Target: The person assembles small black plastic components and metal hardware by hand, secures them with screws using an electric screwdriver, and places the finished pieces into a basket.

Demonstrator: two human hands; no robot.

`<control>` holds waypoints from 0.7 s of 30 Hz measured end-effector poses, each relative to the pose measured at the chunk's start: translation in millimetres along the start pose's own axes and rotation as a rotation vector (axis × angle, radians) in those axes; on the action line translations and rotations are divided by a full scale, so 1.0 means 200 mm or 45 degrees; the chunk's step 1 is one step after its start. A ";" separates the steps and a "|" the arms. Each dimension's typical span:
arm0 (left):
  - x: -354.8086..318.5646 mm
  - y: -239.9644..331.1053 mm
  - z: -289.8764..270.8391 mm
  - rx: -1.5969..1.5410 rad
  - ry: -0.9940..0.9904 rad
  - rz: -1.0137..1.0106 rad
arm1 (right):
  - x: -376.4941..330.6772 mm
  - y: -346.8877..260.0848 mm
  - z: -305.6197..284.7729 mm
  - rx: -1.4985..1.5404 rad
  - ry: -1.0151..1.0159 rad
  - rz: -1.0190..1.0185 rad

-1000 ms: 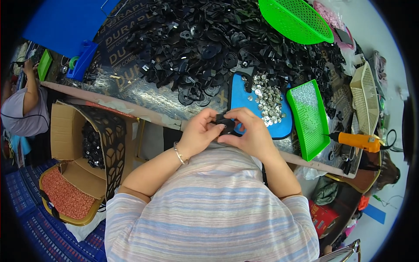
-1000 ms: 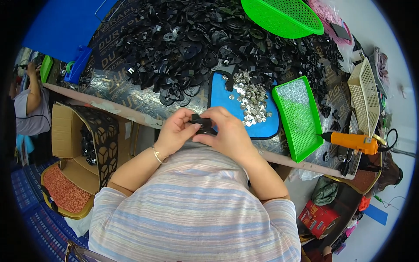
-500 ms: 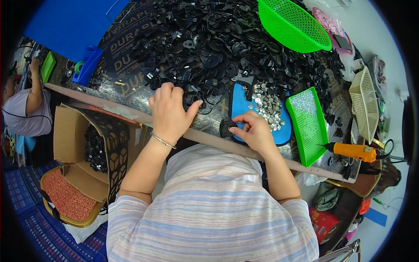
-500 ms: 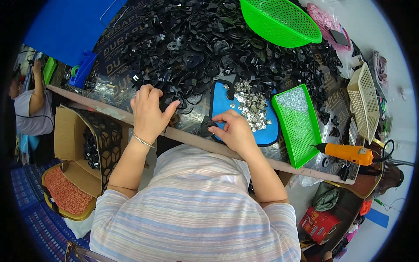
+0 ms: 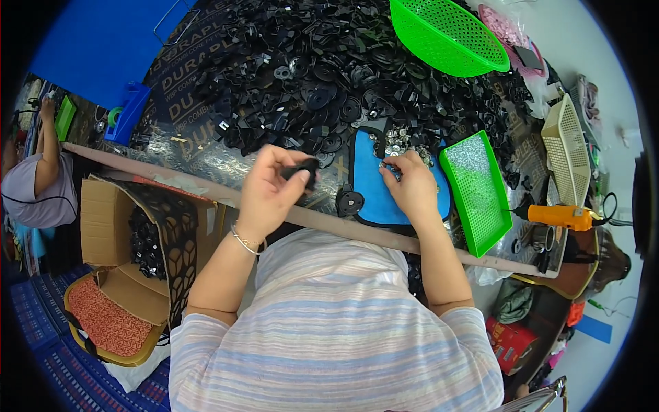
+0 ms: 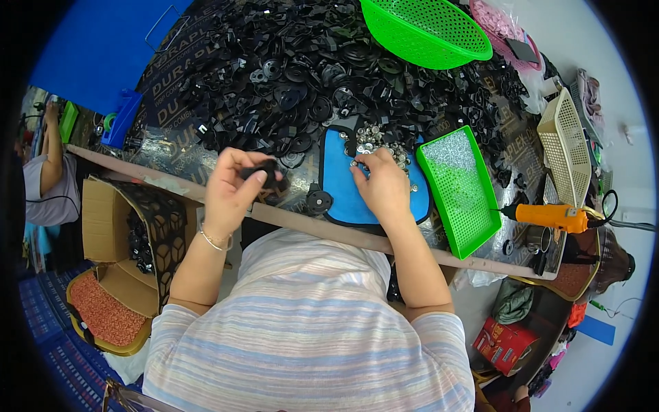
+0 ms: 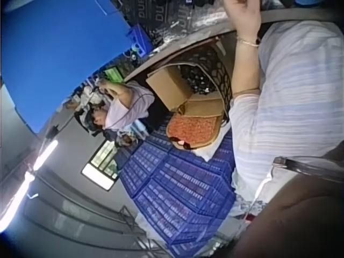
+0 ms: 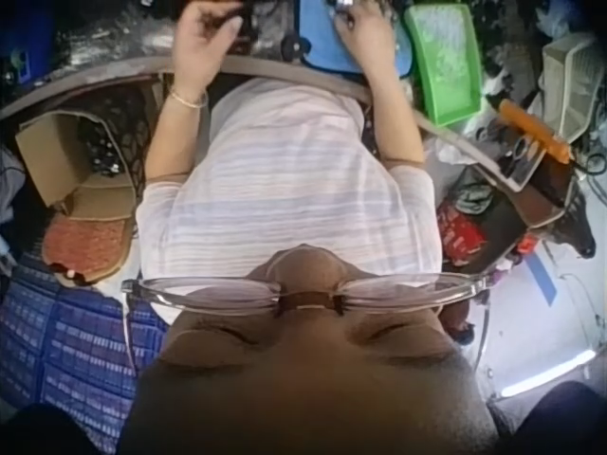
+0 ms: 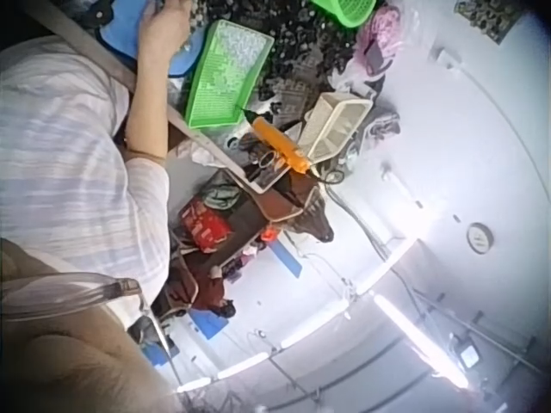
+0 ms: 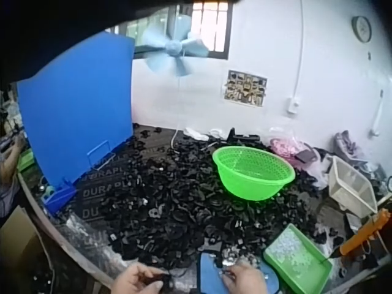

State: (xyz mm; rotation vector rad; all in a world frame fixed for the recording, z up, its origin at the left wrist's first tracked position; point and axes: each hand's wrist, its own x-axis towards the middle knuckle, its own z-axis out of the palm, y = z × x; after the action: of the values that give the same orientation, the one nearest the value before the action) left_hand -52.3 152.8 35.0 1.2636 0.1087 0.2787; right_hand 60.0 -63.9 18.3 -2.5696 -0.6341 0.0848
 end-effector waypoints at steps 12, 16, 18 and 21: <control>-0.09 -0.06 0.14 -0.483 -0.116 -0.794 | 0.08 0.02 -0.02 0.065 -0.077 -0.027; -0.10 -0.06 0.14 -0.484 -0.143 -0.766 | 0.08 0.02 -0.02 0.050 -0.114 -0.067; -0.10 -0.06 0.14 -0.489 -0.137 -0.767 | 0.07 0.03 -0.02 0.055 -0.092 -0.102; -0.11 -0.06 0.14 -0.492 -0.128 -0.769 | 0.05 0.03 -0.04 0.151 -0.048 -0.138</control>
State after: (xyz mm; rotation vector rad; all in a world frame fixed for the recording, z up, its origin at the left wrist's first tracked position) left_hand -64.8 118.0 30.6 0.8101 0.3258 -0.2763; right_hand 72.6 -67.0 22.5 -2.4202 -0.7585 0.1305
